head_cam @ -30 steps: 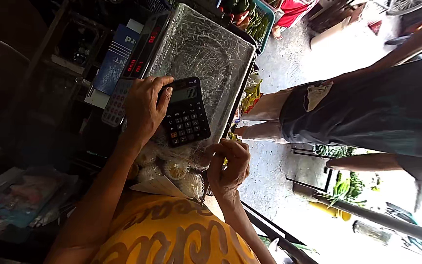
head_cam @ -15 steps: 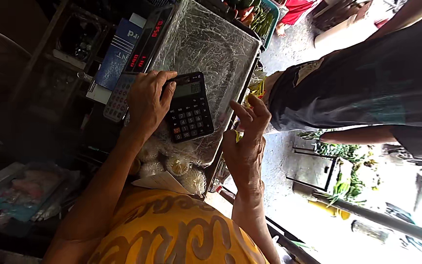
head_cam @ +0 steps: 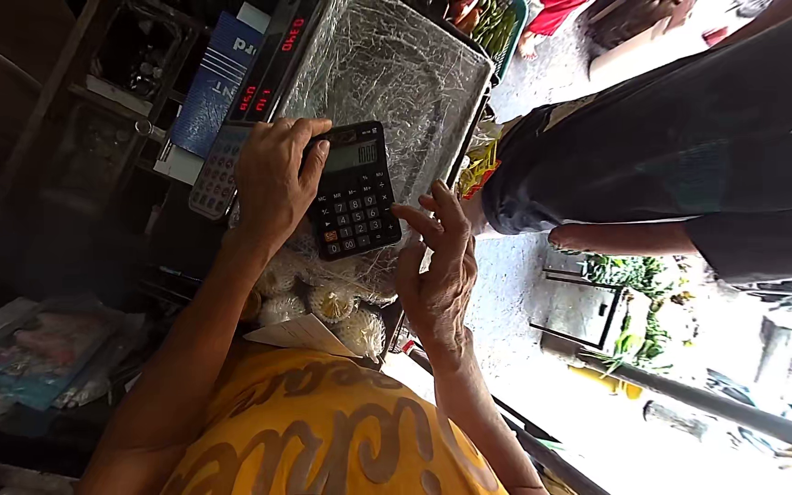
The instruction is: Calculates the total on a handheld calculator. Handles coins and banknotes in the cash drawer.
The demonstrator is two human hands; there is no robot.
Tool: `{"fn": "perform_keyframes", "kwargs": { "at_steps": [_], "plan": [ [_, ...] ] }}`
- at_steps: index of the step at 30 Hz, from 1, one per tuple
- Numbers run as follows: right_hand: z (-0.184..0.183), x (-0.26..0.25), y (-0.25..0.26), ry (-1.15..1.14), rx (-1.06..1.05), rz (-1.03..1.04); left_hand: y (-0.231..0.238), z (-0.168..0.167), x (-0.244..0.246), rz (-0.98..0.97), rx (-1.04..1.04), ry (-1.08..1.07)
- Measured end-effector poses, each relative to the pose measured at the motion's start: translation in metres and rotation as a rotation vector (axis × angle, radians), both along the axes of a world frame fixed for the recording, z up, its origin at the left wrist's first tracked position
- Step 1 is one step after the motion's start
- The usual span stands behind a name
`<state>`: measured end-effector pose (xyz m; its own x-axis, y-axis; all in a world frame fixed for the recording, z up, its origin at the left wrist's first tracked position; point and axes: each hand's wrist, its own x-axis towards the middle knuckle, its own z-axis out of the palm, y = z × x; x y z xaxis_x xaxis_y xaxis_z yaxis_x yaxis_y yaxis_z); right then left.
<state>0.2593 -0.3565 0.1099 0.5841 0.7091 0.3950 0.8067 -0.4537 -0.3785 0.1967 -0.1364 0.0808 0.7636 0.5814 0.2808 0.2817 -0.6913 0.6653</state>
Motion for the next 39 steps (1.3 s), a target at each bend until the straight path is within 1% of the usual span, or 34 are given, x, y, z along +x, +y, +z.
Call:
{"fn": "perform_keyframes", "kwargs": {
  "at_steps": [8,12,15,18,21,25,29,35,37,39],
  "plan": [
    [-0.002,0.001,0.003,-0.044,0.024,-0.003,0.0,-0.001,0.0,0.002,0.007,-0.009],
    [-0.005,0.0,0.005,-0.058,-0.096,-0.001,0.0,-0.001,0.001,0.007,0.013,-0.011],
    [0.003,0.001,0.008,-0.046,-0.137,0.002,0.0,-0.001,0.001,0.01,0.008,-0.005],
    [0.008,-0.002,0.007,-0.018,-0.077,-0.004,0.0,0.0,0.001,-0.003,-0.01,-0.008],
    [0.005,-0.011,0.009,-0.033,0.017,0.053,0.0,-0.001,0.0,0.004,-0.017,-0.02],
    [-0.003,-0.023,0.016,-0.016,0.075,0.134,0.0,-0.002,0.001,0.001,-0.014,-0.031],
    [-0.003,-0.026,0.015,-0.033,0.099,0.118,0.0,-0.001,0.001,0.003,-0.023,-0.038],
    [-0.007,-0.033,0.015,-0.065,0.031,0.089,0.0,-0.003,0.001,-0.005,-0.02,-0.049],
    [-0.007,-0.034,0.015,-0.028,-0.035,0.074,0.0,-0.003,0.001,-0.006,-0.018,-0.052],
    [-0.004,-0.032,0.016,0.025,-0.051,0.076,0.001,-0.003,0.0,-0.009,-0.02,-0.054]
  ]
}}
